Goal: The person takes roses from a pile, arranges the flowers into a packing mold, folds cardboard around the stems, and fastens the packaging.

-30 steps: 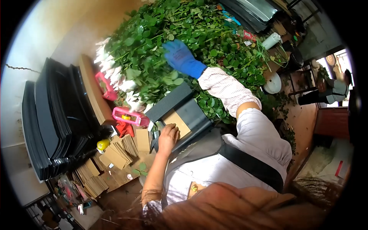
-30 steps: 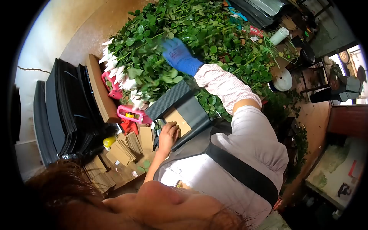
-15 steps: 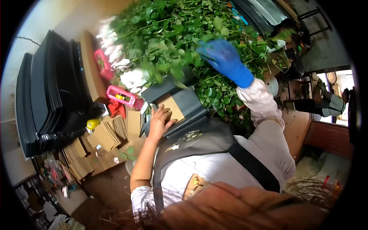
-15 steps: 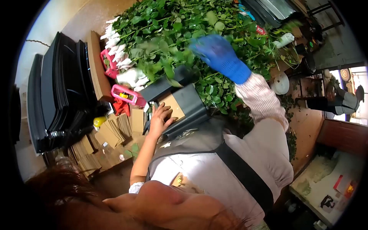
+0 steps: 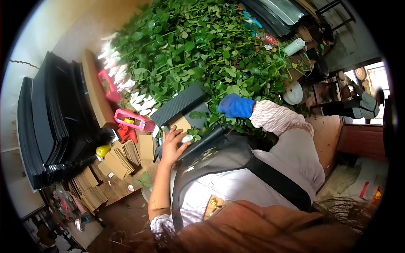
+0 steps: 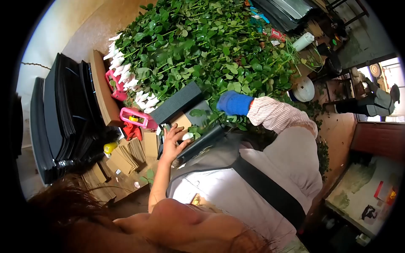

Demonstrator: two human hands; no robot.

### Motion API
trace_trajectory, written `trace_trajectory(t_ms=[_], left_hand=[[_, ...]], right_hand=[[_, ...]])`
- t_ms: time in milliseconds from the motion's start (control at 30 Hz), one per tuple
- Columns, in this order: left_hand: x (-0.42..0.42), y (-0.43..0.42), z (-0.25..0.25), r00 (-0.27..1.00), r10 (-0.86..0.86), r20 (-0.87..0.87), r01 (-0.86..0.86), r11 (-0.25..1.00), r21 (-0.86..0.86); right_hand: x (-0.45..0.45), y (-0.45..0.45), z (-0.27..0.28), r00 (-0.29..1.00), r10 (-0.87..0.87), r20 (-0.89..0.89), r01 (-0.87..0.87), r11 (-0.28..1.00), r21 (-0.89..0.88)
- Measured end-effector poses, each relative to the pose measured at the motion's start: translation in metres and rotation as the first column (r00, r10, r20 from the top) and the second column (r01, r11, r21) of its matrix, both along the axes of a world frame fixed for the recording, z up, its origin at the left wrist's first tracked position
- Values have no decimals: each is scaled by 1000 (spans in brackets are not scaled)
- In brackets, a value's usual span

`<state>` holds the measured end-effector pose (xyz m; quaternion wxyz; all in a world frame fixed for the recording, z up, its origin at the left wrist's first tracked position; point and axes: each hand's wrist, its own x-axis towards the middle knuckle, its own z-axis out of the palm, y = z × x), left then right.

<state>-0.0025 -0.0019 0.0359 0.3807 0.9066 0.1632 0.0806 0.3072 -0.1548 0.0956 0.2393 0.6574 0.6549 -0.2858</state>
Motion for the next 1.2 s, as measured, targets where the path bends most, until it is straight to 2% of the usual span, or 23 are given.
trace_trajectory(t_ms=[67, 100, 167, 200, 233, 300, 367, 467, 500, 600, 667, 700, 733, 767, 800, 833, 867, 933, 967, 1033, 1100, 1167, 1200], left_hand=[[0, -3, -5, 1000, 12, 10, -12, 999, 33], [1, -3, -4, 1000, 21, 16, -21, 999, 31], [1, -2, -1, 1000, 4, 5, -4, 999, 37], [1, -3, 1, 1000, -7, 8, 7, 999, 33], [1, -3, 3, 1000, -22, -12, 22, 999, 29], [2, 1, 9, 997, -62, -50, 63, 998, 30], [1, 1, 4, 997, -64, -31, 65, 998, 17], [1, 0, 5, 998, -57, -31, 58, 998, 30], [0, 0, 4, 998, -64, -21, 65, 997, 41], [2, -3, 2, 999, -49, 21, 48, 998, 42], [1, -1, 0, 999, -43, 27, 43, 999, 33], [0, 0, -3, 997, -56, 44, 53, 997, 53], [0, -2, -1, 999, 31, 11, -30, 993, -111], [0, -6, 2, 993, 111, -36, -117, 956, -268], [-2, -3, -11, 995, 89, 52, -80, 984, -157], [-3, 0, -23, 988, 65, 137, -61, 998, -36], [-3, -3, -15, 987, 145, 71, -132, 979, -158], [-1, -4, -15, 980, 166, 113, -151, 980, -126], [-2, -4, -16, 989, 105, 106, -98, 992, -74], [-2, 0, -16, 997, -7, 82, 4, 999, 39], [0, -3, -10, 996, 48, 74, -46, 998, -33], [1, -2, 0, 998, 34, 58, -33, 999, -9], [3, -1, 4, 998, 18, 56, -19, 1000, 17]], right_hand=[[-2, 10, 4, 993, 119, 25, -115, 985, -125], [-9, 30, 34, 986, 126, 109, -93, 958, -271], [-4, 45, 51, 996, -51, 75, 39, 986, 160], [-4, 67, 80, 993, -117, 14, 109, 961, 254], [-2, 84, 80, 992, -127, 5, 106, 848, 519], [3, 139, 62, 975, -83, -207, 214, 618, 756], [13, 186, 14, 986, -51, 158, -136, 296, 945], [35, 225, -25, 958, -190, 216, 8, 769, 639], [38, 229, -19, 948, -278, 154, 106, 732, 673], [44, 178, 34, 994, -105, 1, 32, 316, 948], [36, 126, 79, 991, 77, -113, 88, 267, 960], [36, 99, 93, 988, 142, -56, -1, 370, 929], [35, 73, 99, 977, 213, -7, -94, 461, 882], [34, 47, 96, 972, 210, -107, -49, 622, 782], [31, 24, 90, 961, 188, -204, -11, 760, 650], [29, 7, 76, 977, 113, -179, -5, 859, 512], [27, -6, 56, 989, 40, -140, 13, 933, 359], [21, -19, 0, 1000, -6, -6, 7, 979, 204], [21, -26, -32, 995, -16, -101, 42, 963, 265], [12, -16, -27, 999, -10, -53, 17, 993, 118], [10, 8, 14, 998, -23, -51, 25, 999, 35], [17, 49, 54, 987, -161, -18, 162, 974, 158], [22, 70, 62, 986, -155, -55, 164, 914, 372]])
